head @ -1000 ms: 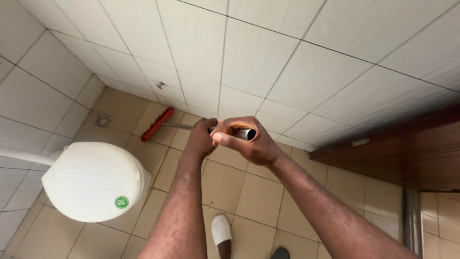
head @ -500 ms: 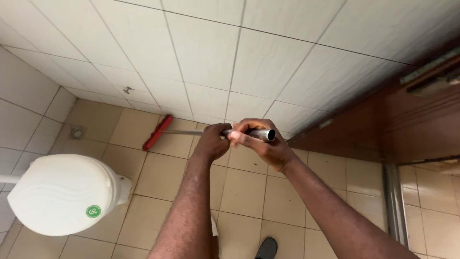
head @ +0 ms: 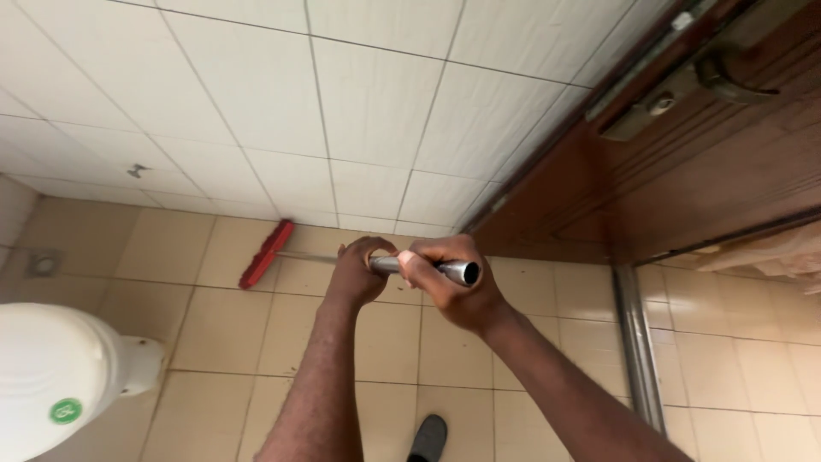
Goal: The person is attempting to assemble or fix a mop handle in a bathroom.
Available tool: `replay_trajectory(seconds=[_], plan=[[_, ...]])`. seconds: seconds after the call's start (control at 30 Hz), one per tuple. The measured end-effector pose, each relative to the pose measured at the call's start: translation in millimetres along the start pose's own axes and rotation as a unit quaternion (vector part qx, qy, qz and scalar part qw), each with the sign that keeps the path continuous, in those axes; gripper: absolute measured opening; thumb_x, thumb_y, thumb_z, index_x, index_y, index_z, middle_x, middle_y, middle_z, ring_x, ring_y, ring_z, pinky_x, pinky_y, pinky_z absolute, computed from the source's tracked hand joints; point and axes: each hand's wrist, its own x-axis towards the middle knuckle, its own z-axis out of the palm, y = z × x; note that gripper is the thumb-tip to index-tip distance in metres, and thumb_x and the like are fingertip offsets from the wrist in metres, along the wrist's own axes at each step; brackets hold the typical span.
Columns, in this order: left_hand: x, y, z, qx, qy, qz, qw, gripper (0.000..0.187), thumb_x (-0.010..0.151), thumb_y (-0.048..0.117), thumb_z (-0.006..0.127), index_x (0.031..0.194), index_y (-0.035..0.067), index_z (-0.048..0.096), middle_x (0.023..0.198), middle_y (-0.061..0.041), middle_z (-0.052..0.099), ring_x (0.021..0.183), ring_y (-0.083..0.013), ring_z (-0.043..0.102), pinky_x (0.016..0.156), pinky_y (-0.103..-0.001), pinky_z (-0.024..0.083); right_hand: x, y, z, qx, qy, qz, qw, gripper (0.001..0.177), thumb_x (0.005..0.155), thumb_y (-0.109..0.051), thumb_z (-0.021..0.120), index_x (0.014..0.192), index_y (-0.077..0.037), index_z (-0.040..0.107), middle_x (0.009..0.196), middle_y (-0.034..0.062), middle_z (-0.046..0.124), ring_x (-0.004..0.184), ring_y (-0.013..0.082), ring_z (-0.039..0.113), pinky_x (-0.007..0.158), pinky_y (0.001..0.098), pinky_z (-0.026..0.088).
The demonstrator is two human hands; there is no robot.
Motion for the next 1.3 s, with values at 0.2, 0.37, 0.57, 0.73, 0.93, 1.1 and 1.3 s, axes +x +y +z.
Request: replay_trajectory(seconds=[0.2,0.37,0.57,0.73,0.93,1.1,1.3], plan=[[1.5,-5.4,21.5,-0.006,-0.019,0.054,0.998,0.022,0.077,0.003,0.072,0.095,0.015,0.074,0.105,-0.005,0.076,0.104,-0.0259,0.069,0.116,-0.047,0.031,-25.7,-4.7,-14.9,0.029,0.025,0.013,0.999,0.041,0.099,-0.023,0.058,0.062,-0.004,0.06,0.056,-0.0033,0.055,0.053,0.0049,0.045,0.048,0.0263,0.035],[4.3,-0.7,-16.4,0.055,-0.051,0.016,0.997,0.015,0.082,0.004,0.06,0.089,0.009,0.074,0.092,-0.016,0.074,0.089,-0.0374,0.069,0.078,-0.048,0.055,-9.6,-46.1,-11.7,-0.015,0.015,0.041,0.999,0.042,0.096,-0.026,0.06,0.06,-0.005,0.063,0.047,-0.0017,0.049,0.043,0.0066,0.039,0.043,0.0274,0.03],[2.1,-8.1,-84.5,0.071,-0.027,0.038,0.996,0.018,0.079,0.002,0.058,0.087,0.008,0.073,0.091,-0.019,0.073,0.086,-0.0406,0.068,0.073,-0.049,0.054,19.3,-82.1,20.8,0.039,-0.005,-0.021,0.999,0.042,0.097,-0.026,0.061,0.063,-0.004,0.062,0.054,-0.0031,0.052,0.05,0.0049,0.043,0.046,0.0263,0.034],[6.4,-38.8,-131.1,0.102,-0.01,-0.025,0.994,0.011,0.087,0.011,0.064,0.088,0.01,0.075,0.09,-0.017,0.073,0.086,-0.0392,0.068,0.072,-0.05,0.053,47.3,-74.1,67.8,0.064,-0.005,-0.016,0.998,0.041,0.098,-0.027,0.061,0.064,-0.004,0.062,0.055,-0.0026,0.05,0.052,0.005,0.041,0.048,0.0263,0.035],[8.7,-96.8,-134.4,0.106,0.04,-0.036,0.993,0.008,0.085,0.012,0.071,0.089,0.01,0.078,0.094,-0.018,0.075,0.088,-0.0371,0.071,0.077,-0.046,0.057,68.0,-52.8,109.5,0.028,-0.054,-0.138,0.989,0.048,0.103,-0.02,0.061,0.062,-0.004,0.041,0.054,-0.0002,0.038,0.054,0.0086,0.035,0.079,0.0285,0.054],[17.5,-113.4,-124.5,0.088,0.006,-0.01,0.996,0.013,0.079,0.01,0.071,0.09,0.012,0.078,0.091,-0.015,0.076,0.088,-0.0348,0.072,0.077,-0.045,0.058,68.7,-48.8,112.8,-0.015,-0.061,-0.055,0.996,0.051,0.101,-0.022,0.062,0.058,-0.007,0.039,0.051,0.0001,0.036,0.049,0.0116,0.032,0.047,0.0331,0.029],[13.2,-89.6,-110.1,0.167,-0.1,-0.049,0.98,0.019,0.081,0.007,0.065,0.088,0.017,0.078,0.098,-0.009,0.076,0.097,-0.0314,0.07,0.082,-0.045,0.058,48.1,-52.0,96.4,-0.009,-0.055,-0.02,0.998,0.05,0.097,-0.022,0.061,0.054,-0.008,0.038,0.047,-0.0004,0.038,0.043,0.011,0.032,0.043,0.0347,0.028]])
